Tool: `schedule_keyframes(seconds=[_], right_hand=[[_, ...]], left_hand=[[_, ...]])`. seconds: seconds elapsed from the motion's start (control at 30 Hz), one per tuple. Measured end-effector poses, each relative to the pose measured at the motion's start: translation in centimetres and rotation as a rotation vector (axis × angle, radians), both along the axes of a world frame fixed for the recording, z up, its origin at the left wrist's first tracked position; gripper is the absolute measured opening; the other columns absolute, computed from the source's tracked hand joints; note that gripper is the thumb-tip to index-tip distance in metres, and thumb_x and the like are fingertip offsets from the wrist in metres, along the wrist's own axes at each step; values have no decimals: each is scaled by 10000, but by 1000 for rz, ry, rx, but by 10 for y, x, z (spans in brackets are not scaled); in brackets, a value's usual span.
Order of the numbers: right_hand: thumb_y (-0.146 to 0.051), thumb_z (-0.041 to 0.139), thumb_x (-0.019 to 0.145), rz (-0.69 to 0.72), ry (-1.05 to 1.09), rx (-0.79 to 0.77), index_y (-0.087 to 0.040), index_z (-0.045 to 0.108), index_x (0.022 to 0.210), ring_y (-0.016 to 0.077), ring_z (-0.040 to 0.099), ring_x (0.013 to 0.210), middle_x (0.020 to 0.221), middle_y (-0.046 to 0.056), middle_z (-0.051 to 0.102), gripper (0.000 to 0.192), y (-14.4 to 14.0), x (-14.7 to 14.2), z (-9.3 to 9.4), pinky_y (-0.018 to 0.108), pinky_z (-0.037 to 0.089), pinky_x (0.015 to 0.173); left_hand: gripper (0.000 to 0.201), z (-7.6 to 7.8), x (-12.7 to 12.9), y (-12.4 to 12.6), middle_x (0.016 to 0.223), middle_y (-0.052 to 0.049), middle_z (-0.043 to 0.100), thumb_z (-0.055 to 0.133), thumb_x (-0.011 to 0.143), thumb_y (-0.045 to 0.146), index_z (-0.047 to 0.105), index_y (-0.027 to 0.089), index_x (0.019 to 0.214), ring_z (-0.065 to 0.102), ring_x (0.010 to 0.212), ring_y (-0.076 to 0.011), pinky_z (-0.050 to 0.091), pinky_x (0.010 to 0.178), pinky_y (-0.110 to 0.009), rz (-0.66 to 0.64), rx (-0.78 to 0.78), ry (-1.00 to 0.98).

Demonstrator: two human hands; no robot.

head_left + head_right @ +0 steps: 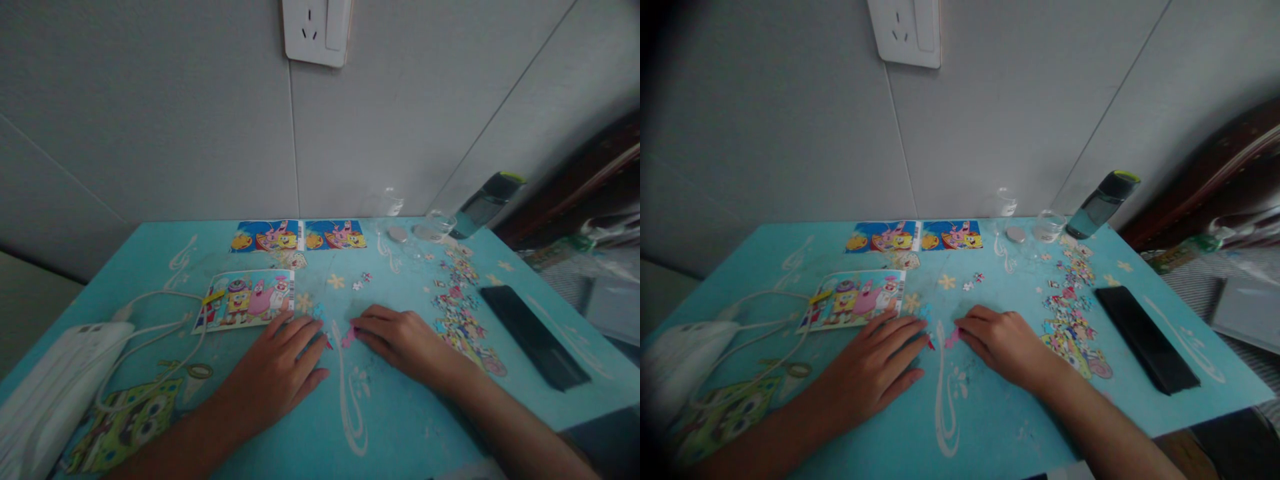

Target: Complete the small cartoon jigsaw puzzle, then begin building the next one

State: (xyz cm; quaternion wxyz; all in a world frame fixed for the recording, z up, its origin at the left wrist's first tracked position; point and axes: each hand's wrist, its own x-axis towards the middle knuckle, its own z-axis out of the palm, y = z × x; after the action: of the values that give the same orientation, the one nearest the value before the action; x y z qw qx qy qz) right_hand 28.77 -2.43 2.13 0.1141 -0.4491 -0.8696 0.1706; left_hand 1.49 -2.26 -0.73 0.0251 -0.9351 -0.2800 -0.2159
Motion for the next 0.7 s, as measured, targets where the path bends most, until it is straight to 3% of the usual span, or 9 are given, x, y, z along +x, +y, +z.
schedule_keyframes(seconds=[0.23,0.47,0.7], right_hand=[[-324,497,1025,-20,-44,25,-251,686,1225,161,692,809,1016,54,665,285,1,-1,-4,291,547,757],[-331,544,1004,-61,26,-38,-236,693,1120,178,680,879,1018,49,654,212,3,-1,-2,302,532,807],[-324,648,941,-104,120,-115,-228,684,1055,183,660,903,1023,44,643,153,6,3,-9,316,524,850]], left_hand=[[327,0,3,-3,1261,-105,649,510,1001,340,616,160,1252,571,1177,-268,371,1065,-494,-39,-29,5],[387,-7,8,-7,1328,-104,619,515,1000,386,581,145,1295,520,1256,-254,291,1140,-489,-177,-66,29],[395,-8,10,-9,1353,-97,612,491,1011,396,569,145,1306,488,1305,-252,285,1144,-485,-190,-99,44]])
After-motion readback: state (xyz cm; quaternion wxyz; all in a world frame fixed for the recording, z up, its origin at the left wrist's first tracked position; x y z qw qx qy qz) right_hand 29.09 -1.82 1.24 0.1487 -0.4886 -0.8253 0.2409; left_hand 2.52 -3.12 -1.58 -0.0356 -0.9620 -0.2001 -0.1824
